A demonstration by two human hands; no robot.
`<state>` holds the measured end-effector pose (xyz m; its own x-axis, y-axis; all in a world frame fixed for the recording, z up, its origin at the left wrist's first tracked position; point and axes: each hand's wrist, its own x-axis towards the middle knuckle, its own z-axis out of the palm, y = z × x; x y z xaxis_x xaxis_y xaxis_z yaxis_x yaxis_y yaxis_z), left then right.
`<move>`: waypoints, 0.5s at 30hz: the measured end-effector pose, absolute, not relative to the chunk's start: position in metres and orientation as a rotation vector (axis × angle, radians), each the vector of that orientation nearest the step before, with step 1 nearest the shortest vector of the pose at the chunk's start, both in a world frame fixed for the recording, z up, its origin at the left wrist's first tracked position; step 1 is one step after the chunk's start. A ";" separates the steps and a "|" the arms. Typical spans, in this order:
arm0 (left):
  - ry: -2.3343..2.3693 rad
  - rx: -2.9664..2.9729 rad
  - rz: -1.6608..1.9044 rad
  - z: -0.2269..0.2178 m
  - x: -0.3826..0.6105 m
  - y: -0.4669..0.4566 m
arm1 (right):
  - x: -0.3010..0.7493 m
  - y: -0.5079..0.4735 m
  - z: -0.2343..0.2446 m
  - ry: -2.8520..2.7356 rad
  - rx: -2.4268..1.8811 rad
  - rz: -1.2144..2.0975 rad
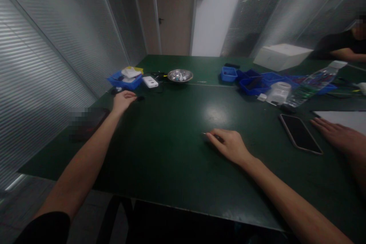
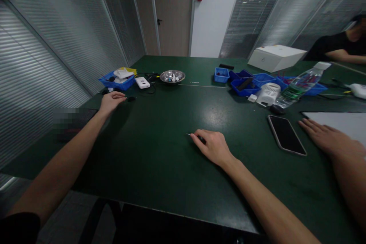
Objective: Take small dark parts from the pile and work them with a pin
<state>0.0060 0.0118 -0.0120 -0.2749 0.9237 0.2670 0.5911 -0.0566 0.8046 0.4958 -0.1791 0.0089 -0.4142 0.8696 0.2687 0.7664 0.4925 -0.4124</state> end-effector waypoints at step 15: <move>1.961 1.848 1.249 -0.015 0.025 0.015 | 0.496 -0.178 0.008 -2.308 -1.356 0.298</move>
<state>0.0254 0.0150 -0.0150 -0.2164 0.8874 0.4071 0.7440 -0.1201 0.6573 0.4956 -0.1784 0.0077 -0.4194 0.8681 0.2656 0.7721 0.4950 -0.3986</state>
